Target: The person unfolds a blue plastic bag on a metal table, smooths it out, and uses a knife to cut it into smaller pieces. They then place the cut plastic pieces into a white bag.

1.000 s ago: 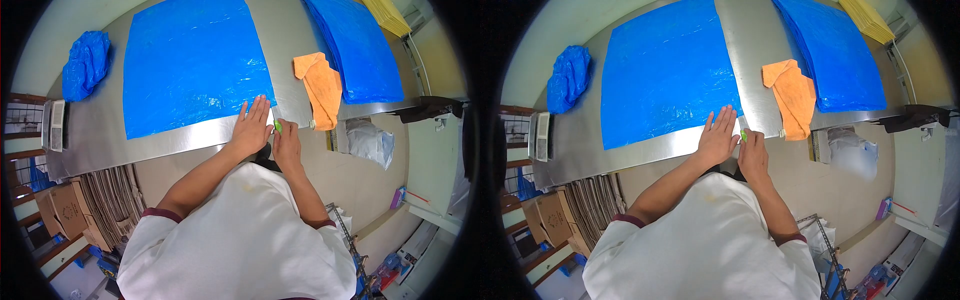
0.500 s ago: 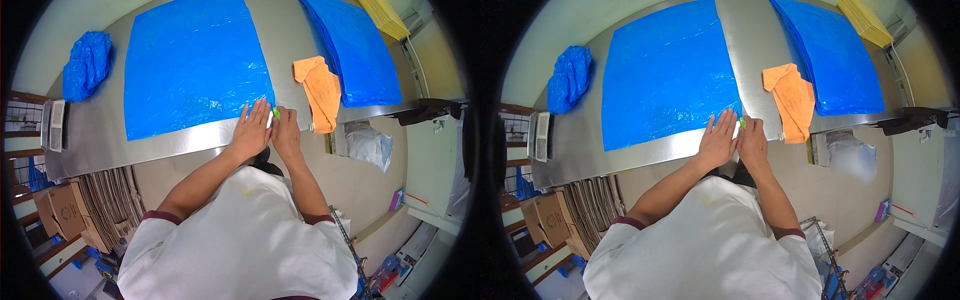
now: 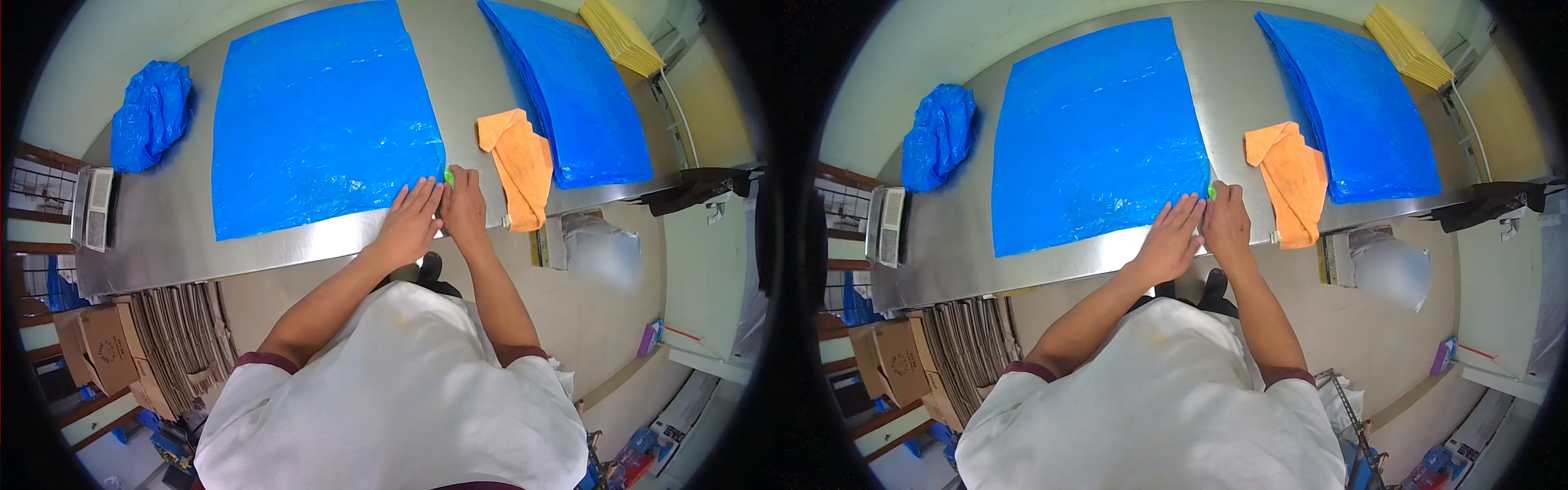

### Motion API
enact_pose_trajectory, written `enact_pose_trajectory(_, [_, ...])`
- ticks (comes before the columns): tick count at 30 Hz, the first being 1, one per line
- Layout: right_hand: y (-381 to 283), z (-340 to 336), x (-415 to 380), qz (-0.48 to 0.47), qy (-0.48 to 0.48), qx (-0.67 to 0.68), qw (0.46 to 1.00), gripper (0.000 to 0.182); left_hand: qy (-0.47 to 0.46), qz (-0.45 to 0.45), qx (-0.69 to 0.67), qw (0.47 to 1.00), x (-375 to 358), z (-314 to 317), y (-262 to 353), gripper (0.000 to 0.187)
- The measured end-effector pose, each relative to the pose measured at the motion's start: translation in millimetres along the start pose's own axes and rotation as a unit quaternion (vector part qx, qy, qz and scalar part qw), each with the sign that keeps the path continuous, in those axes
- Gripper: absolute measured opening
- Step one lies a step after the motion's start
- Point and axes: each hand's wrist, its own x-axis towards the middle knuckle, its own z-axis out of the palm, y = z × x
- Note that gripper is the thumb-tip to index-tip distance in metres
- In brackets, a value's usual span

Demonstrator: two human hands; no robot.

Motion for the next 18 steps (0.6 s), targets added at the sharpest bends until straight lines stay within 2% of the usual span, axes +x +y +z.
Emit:
enact_pose_trajectory(1, [0,-1,1,-0.004,0.001,-0.002,1.000,0.033,0.005,0.008,-0.020,1.000,2,-9,-5,0.060])
enact_pose_trajectory(4, [-3,-4,3,-0.003,-0.007,-0.014,1.000,0.032,0.097,-0.020,0.022,0.995,26,-23,-37,0.058])
enact_pose_trajectory(10, [1,-3,4,-0.018,-0.004,-0.002,1.000,0.033,0.037,-0.079,0.137,0.987,51,4,-49,0.067])
enact_pose_trajectory(18, [8,-12,-8,-0.012,0.005,0.028,1.000,0.032,0.010,-0.095,0.139,0.986,53,5,-50,0.071])
